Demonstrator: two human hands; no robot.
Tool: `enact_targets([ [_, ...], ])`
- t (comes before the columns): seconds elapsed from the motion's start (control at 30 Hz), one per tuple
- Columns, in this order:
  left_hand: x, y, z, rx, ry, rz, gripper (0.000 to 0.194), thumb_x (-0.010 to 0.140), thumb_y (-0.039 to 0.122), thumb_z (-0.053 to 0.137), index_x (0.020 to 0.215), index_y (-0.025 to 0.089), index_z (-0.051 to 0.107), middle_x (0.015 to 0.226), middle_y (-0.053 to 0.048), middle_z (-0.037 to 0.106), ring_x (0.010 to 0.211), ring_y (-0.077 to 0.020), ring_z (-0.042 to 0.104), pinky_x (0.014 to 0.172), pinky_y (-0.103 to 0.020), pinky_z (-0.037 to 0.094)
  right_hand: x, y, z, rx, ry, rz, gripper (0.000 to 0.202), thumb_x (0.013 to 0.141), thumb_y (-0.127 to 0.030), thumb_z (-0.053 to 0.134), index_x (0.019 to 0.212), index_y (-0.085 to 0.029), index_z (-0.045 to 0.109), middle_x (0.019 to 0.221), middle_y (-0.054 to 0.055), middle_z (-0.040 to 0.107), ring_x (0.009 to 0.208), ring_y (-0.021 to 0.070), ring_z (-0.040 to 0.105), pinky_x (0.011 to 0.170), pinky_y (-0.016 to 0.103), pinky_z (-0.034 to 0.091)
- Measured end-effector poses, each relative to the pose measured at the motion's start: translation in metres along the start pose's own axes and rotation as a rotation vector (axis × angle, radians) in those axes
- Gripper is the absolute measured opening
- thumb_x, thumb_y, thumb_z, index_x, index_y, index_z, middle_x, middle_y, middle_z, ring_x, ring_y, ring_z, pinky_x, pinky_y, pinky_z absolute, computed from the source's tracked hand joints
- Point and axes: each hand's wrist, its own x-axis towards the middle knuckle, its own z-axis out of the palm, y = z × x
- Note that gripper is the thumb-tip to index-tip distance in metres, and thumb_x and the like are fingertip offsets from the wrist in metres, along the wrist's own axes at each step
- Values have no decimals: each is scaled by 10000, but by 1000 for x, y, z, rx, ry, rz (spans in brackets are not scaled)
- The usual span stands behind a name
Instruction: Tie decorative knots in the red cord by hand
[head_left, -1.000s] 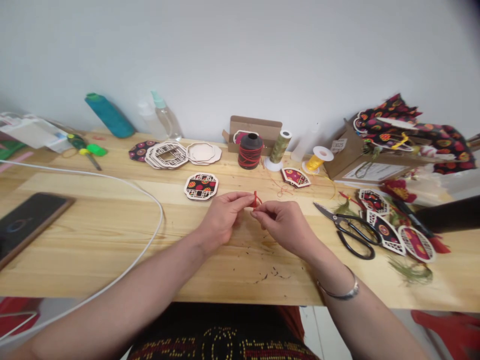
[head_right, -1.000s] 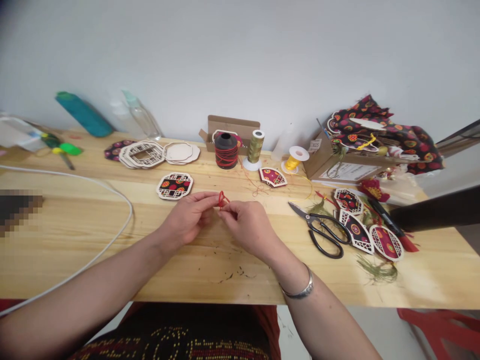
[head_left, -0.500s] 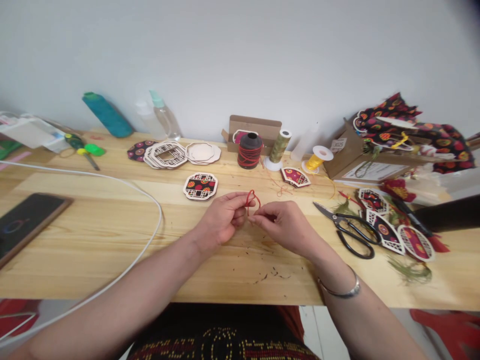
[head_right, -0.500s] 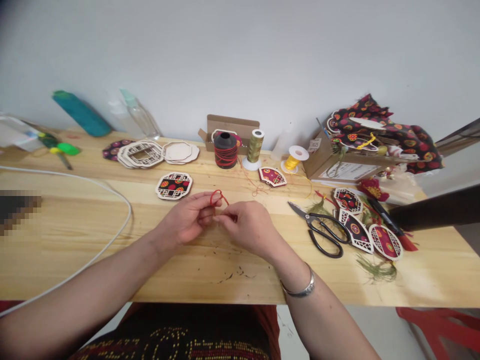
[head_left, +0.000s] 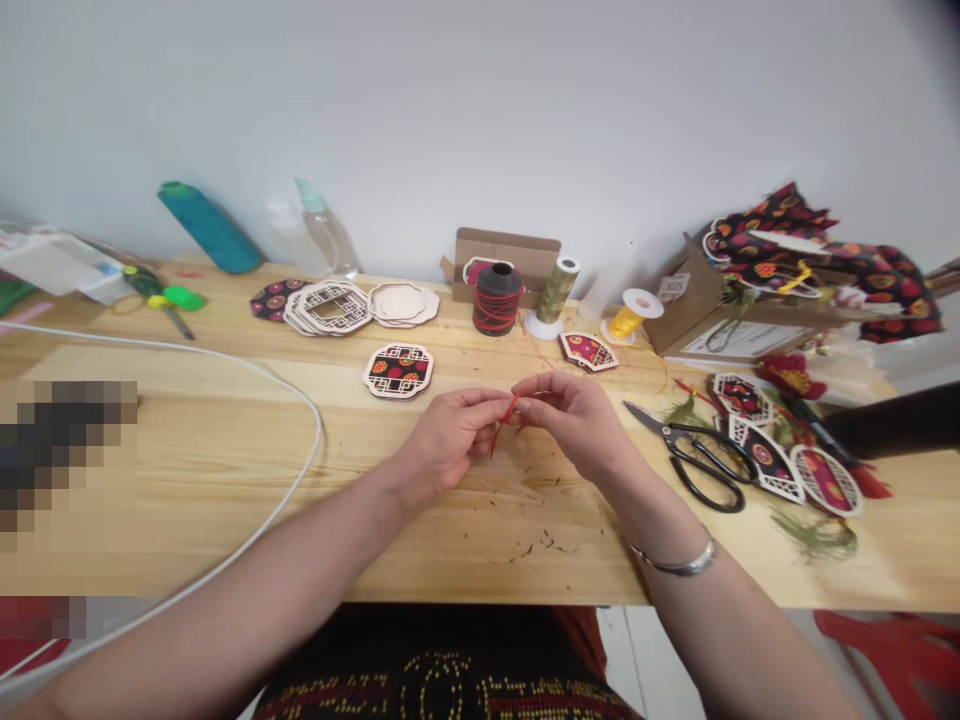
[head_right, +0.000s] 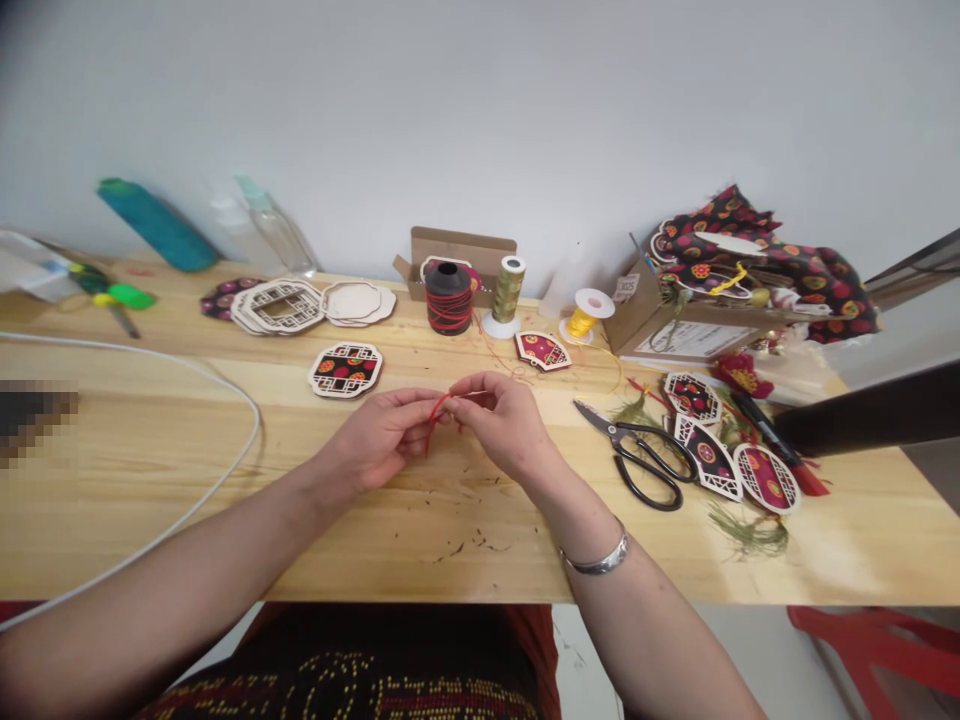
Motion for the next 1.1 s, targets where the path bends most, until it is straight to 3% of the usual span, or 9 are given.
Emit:
enact_targets([
  [0.27, -1, -1, 2, 69, -45, -20, 142, 644, 261, 744, 710, 137, 726, 577, -17, 630, 362, -9, 261, 386, -216, 120, 1, 3, -1, 82, 18, 64, 296, 651, -393, 738, 686, -156, 564, 606, -20, 603, 550, 95, 581, 590, 275, 521],
  [0.57, 0, -4, 1, 114, -40, -16, 172, 633, 282, 753, 744, 151, 735, 577, 5, 604, 359, -15, 282, 388, -230, 96, 3, 4, 0, 42, 14, 70, 211, 726, -342, 638, 696, -171, 517, 615, -31, 568, 514, 90, 558, 507, 241, 491],
  [0.77, -3, -2, 4, 100, -21, -28, 164, 609, 278, 766, 690, 141, 726, 561, 13, 575, 376, -17, 294, 390, -223, 116, 2, 5, -1, -95, 11, 57, 188, 796, -338, 543, 702, -184, 490, 521, -42, 528, 415, 66, 427, 389, 182, 325],
  [0.9, -2, -1, 3, 73, -8, -53, 147, 600, 267, 771, 659, 144, 717, 541, 20, 554, 376, -19, 288, 389, -221, 111, 0, 1, -3, -105, -24, 47, 223, 827, -352, 515, 689, -178, 499, 471, -68, 432, 405, 53, 353, 398, 184, 254],
  [1.0, -1, -2, 1, 61, -14, -56, 151, 607, 269, 770, 685, 147, 727, 554, 17, 552, 386, -20, 298, 393, -220, 117, -1, -3, -5, -113, -67, 53, 319, 846, -423, 497, 694, -149, 561, 493, -48, 445, 437, 58, 369, 430, 201, 283],
  [1.1, 0, -3, 0, 69, -11, -41, 177, 612, 285, 769, 716, 144, 741, 476, 42, 463, 386, -25, 272, 397, -225, 117, -1, -5, -6, -107, -96, 67, 299, 783, -417, 599, 701, -130, 614, 538, -31, 500, 485, 64, 410, 477, 216, 329],
])
